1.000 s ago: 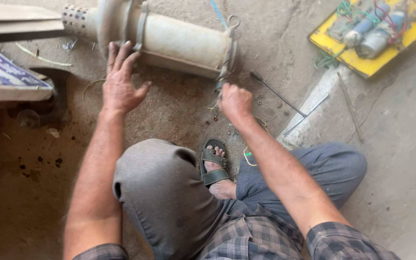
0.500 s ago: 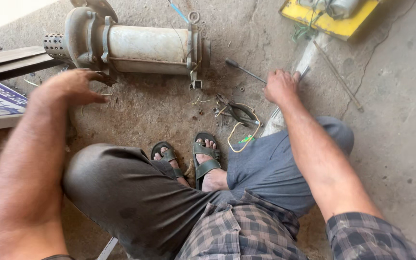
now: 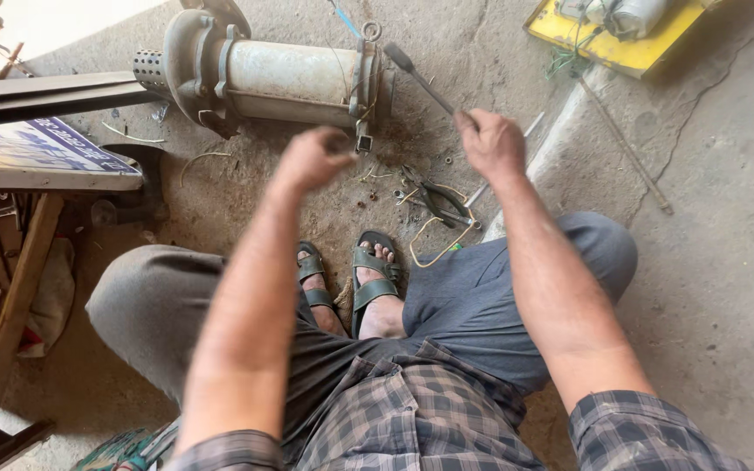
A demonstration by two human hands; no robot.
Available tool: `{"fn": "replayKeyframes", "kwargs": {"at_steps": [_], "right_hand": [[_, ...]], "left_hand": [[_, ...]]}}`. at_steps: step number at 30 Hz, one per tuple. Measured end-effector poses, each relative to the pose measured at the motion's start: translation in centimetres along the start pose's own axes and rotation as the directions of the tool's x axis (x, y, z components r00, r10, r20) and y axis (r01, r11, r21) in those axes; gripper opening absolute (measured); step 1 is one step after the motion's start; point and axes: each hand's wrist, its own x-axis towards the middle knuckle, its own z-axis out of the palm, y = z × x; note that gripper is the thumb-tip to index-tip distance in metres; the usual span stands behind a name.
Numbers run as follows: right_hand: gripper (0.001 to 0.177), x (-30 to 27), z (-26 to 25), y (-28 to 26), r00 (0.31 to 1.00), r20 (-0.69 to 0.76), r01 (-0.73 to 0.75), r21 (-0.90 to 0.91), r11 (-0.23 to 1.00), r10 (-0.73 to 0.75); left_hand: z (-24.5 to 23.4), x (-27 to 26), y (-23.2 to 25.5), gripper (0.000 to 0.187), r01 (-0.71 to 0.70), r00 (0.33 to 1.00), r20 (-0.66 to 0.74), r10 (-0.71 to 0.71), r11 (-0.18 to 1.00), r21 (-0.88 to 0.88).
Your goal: The person sits on the floor and uses a wrench to loosen and tighten bolts on a cylindrical motor. They adjust the motor's position and continue working on the bolts with the wrench.
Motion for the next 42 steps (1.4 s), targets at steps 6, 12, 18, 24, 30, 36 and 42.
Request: {"fn": "replayKeyframes", "kwargs": {"at_steps": [6,12,18,24,30,36,42], "right_hand": [[0.044,-1.0,3.4,-1.2,0.933,-0.159,0.296,-0.169,0.94,-0.323],[0.056,-1.0,2.8,-0.5,0.974,-0.111,0.207,0.095,0.974,-0.197],[0.036,-1.9,0.8,-2.2,0.976,0.202,-0.05,-0.153,0.987,0.081],[0.046,-2.0,-0.9,-0.8,0.99,0.133,0.055,-0.099,0.994,-0.042],[0.047,-1.7,0.3,-1.8,0.983,0.169,0.085,-0.067,0.994,-0.072],[0.045,-0.3,3.2,0.9,0.973,0.167,0.14,0.125,0.982,-0.16],[0.04,0.9,3.5,4.1,0.948,-0.15,0.238,-0.259,0.936,-0.282]], "left_hand": [[17.1,-0.1,-6.1,0.05,-0.022,1.0,-0.007,0.022,1.0,-0.007],[21.3,1.0,-10.4,0.046,-0.097,0.995,-0.032,0.099,0.993,0.072],[19.4,3.5,-7.5,0.046,-0.088,0.996,-0.065,0.066,0.894,-0.439],[18.9,6.7,-0.8,0.057,0.057,0.993,0.095,0.071,0.41,-0.91],[18.2,8.9,1.7,0.044,0.068,0.991,0.088,0.101,0.191,-0.979],[19.1,10.1,1.2,0.03,0.04,0.999,0.046,0.029,0.166,-0.985],[19.8,10.9,2.8,0.03,-0.016,0.994,-0.026,-0.105,0.094,-0.995]]}}
